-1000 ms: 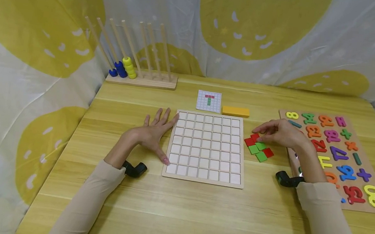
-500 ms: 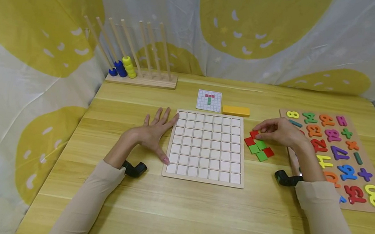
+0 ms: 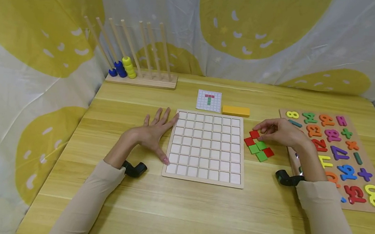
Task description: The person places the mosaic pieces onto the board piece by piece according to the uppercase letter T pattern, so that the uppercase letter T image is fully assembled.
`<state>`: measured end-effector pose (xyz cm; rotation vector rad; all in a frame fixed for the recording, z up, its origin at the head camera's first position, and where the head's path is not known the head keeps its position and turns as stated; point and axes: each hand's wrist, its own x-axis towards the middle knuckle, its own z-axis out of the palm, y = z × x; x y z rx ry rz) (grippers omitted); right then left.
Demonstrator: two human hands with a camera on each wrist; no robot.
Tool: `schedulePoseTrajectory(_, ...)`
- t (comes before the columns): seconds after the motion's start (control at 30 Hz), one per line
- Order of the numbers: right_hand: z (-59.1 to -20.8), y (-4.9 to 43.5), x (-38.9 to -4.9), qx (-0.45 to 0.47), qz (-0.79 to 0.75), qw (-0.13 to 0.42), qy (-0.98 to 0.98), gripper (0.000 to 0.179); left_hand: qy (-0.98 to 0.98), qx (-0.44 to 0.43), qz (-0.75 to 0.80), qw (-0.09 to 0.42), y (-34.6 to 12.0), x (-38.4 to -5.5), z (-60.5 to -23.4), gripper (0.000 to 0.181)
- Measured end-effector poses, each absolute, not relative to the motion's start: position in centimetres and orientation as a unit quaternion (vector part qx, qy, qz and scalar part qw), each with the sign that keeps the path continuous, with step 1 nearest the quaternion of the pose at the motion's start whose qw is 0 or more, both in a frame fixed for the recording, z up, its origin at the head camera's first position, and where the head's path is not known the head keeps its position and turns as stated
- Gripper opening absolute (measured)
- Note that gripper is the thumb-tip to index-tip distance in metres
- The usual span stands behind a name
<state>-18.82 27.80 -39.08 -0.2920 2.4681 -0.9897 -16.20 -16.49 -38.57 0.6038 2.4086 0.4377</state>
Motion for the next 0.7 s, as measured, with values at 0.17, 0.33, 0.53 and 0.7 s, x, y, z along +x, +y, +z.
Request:
schedulePoseTrajectory(0.17, -39.21, 27.74, -18.82, -0.110, -0.360, 0.227, 0.898, 0.031, 0.909, 0.228, 0.168, 0.305, -16.48, -16.23, -38.49, 0.156)
schedulePoseTrajectory(0.33, -39.35, 27.67, -18.86, -0.106, -0.359, 0.225, 0.900, 0.033, 0.908, 0.231, 0.170, 0.305, -16.53, -16.28, -38.53, 0.155)
schedulePoseTrajectory(0.53, -39.42, 27.68, -18.92, -0.100, -0.351, 0.222, 0.904, 0.032, 0.907, 0.233, 0.175, 0.304, -16.68, -16.30, -38.58, 0.154)
schedulePoseTrajectory(0.7, -39.37, 27.85, -18.91, -0.097, -0.349, 0.228, 0.904, 0.034, 0.906, 0.232, 0.177, 0.306, -16.71, -16.31, -38.55, 0.155)
